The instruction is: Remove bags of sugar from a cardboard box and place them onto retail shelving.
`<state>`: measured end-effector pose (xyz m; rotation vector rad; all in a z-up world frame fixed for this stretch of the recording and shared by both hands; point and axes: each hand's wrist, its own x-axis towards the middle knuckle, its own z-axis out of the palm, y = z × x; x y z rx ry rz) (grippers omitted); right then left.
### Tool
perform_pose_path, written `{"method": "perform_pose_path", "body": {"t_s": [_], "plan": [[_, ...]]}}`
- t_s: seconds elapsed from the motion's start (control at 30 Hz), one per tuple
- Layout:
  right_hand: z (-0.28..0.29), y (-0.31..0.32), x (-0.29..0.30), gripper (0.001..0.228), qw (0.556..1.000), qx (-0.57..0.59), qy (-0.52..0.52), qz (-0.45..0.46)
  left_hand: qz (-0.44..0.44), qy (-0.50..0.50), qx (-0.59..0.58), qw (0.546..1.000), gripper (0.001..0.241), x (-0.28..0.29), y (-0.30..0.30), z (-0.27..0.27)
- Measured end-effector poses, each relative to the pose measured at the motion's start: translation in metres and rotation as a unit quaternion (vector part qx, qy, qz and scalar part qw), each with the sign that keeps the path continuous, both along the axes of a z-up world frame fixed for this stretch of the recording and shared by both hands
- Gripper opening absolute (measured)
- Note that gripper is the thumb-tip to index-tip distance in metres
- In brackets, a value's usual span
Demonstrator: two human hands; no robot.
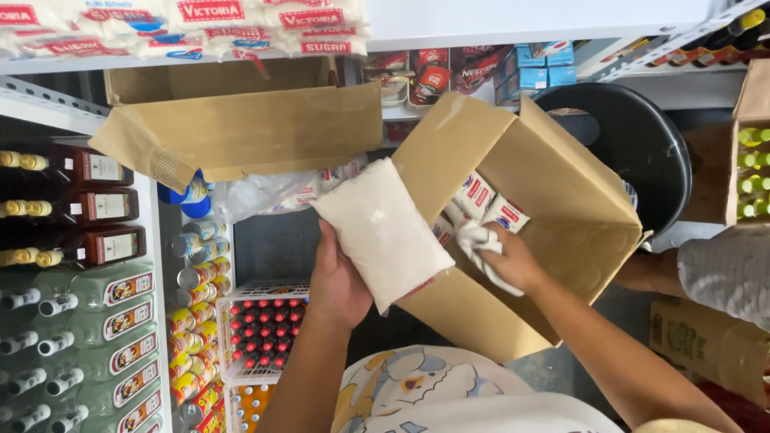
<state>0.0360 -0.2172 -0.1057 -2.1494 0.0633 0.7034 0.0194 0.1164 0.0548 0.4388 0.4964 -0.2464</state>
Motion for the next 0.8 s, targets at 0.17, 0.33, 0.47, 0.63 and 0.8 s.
{"method": "perform_pose_path", "body": {"t_s": [0.17, 0.33, 0.47, 0.63, 0.8], "plan": [[-0.056, 0.025, 0.042, 0.053, 0.997, 0.018, 0.066, -0.045, 0.001, 0.012, -0.022, 1.000, 0.070, 0.015, 0.001, -0.007], [-0.107, 0.053, 0.050, 0.068, 0.994, -0.102, 0.002, 0.025, 0.006, 0.056, -0.026, 0.998, 0.070, 0.023, -0.002, -0.020], [-0.093, 0.079, 0.072, 0.071, 0.991, -0.122, -0.017, 0.055, -0.003, 0.039, -0.035, 0.999, 0.071, 0.028, -0.005, -0.032], [-0.097, 0.088, 0.090, 0.056, 0.994, -0.084, -0.026, -0.057, -0.007, 0.053, -0.060, 0.997, 0.071, 0.041, -0.010, -0.035], [-0.089, 0.084, 0.080, 0.035, 0.972, -0.038, -0.020, -0.233, -0.014, 0.025, -0.076, 0.997, 0.073, 0.047, -0.013, -0.036]]}}
